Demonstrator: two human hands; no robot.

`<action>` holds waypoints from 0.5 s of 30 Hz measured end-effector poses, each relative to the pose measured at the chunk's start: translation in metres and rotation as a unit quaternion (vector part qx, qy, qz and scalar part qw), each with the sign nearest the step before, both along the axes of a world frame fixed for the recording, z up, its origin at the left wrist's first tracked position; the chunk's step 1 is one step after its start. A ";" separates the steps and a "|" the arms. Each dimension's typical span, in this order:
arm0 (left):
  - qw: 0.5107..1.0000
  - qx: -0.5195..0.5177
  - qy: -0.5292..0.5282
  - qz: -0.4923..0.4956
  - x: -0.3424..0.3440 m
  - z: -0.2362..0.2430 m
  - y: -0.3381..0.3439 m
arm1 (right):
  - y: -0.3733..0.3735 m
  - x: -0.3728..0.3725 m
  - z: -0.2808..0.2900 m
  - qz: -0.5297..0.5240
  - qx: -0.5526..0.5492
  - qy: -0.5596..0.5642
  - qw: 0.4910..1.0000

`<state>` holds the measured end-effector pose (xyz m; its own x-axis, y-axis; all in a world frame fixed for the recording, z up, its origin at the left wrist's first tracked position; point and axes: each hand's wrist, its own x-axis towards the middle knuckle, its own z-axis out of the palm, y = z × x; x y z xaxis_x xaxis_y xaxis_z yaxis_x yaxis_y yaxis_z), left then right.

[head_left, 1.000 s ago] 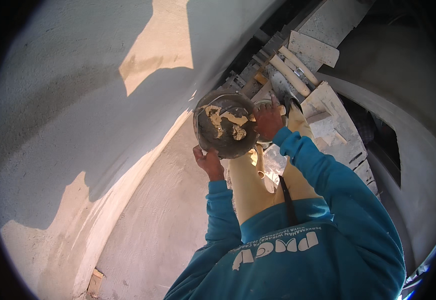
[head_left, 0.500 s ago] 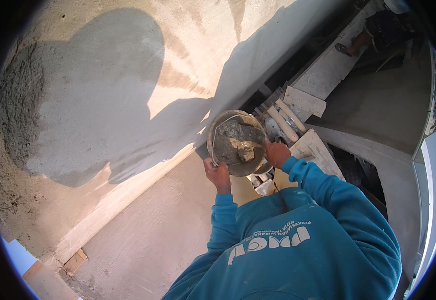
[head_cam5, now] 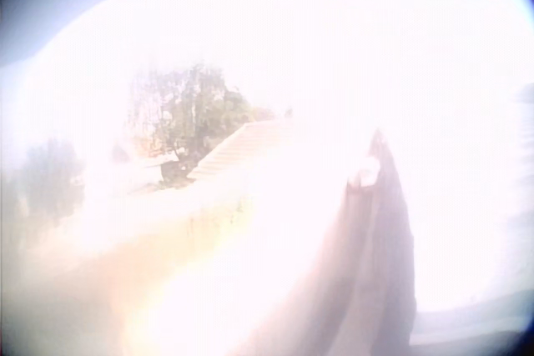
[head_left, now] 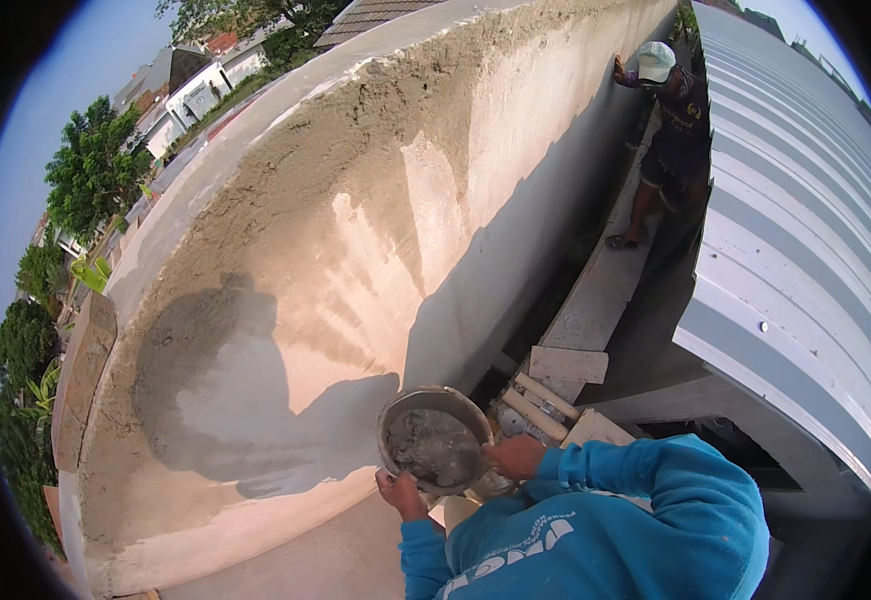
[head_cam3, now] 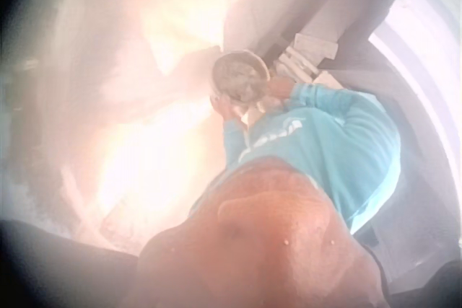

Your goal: The person applies wet cement to a curved wall using a trowel, smoothing the surface repeatedly. They scoop cement from a bucket and spread it along the wall's edge, working methodically from one section to the next.

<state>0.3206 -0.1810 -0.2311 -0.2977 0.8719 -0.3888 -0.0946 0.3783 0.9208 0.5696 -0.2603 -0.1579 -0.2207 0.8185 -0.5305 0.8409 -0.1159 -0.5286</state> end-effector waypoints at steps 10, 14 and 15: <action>0.999 0.031 -0.029 -0.015 0.036 0.021 0.005 | 0.060 0.020 -0.057 -0.014 0.092 -0.129 0.987; 0.998 0.000 -0.068 0.016 0.043 0.042 0.012 | 0.041 0.004 -0.050 0.018 0.099 -0.055 0.993; 0.998 0.002 -0.064 0.018 0.040 0.033 0.013 | 0.036 0.003 -0.042 0.024 0.094 -0.051 0.994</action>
<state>0.3607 -0.1685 -0.1982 -0.2768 0.8635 -0.4216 -0.2247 0.3684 0.9021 0.5728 -0.2243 -0.2004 -0.2143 0.8952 -0.3908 0.8934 0.0179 -0.4489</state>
